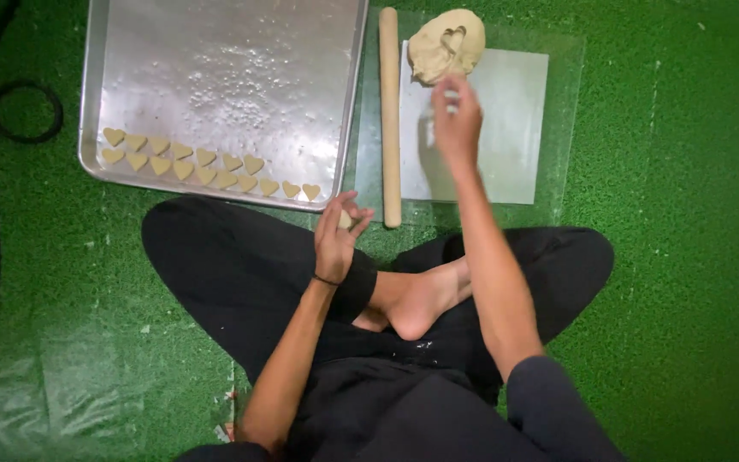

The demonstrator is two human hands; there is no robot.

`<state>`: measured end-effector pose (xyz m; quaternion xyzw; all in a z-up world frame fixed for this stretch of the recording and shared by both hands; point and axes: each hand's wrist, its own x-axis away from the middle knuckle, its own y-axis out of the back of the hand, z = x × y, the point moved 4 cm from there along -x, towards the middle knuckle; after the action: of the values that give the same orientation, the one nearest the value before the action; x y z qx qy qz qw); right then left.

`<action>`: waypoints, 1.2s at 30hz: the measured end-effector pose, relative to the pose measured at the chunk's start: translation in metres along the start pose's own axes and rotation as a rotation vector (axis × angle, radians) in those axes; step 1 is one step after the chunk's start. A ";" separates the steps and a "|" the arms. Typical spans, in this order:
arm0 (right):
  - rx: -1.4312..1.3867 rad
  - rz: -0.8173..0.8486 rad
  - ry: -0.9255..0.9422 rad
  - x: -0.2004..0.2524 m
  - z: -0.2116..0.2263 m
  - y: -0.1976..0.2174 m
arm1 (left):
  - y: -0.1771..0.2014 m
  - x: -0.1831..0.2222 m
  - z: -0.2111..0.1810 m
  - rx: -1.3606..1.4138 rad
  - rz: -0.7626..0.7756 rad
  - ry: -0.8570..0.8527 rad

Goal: The person is sitting on the floor, rolling out small pieces of dough with a rolling pin and using a heart-shaped cutter to create small heart-shaped pieces, which are then placed on a metal tray.

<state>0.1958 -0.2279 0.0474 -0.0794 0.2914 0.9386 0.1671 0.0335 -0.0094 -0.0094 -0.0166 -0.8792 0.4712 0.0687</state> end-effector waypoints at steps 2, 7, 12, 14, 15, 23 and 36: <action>-0.347 0.130 0.126 0.042 0.043 0.006 | -0.021 0.000 -0.004 -0.220 -0.163 0.122; -0.310 0.241 0.086 0.138 0.148 0.024 | -0.080 0.023 0.001 -1.172 0.097 -0.134; -0.555 0.413 0.149 0.159 0.125 0.039 | -0.148 0.018 -0.031 -0.561 0.048 -0.201; -0.721 0.575 0.177 0.146 0.119 0.036 | -0.177 0.027 -0.023 -0.665 0.181 -0.141; -0.720 0.568 0.186 0.151 0.114 0.040 | -0.157 0.032 -0.010 -0.666 0.191 -0.147; -0.442 0.389 0.592 0.139 0.144 0.067 | -0.128 0.023 -0.003 -0.420 -0.006 -0.012; -0.384 0.495 0.586 0.176 0.187 0.081 | -0.112 0.031 -0.013 -1.428 0.023 -0.411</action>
<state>-0.0067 -0.1360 0.1989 -0.3000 0.1568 0.9253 -0.1708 0.0085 -0.0575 0.0939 0.0222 -0.9664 -0.2207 -0.1296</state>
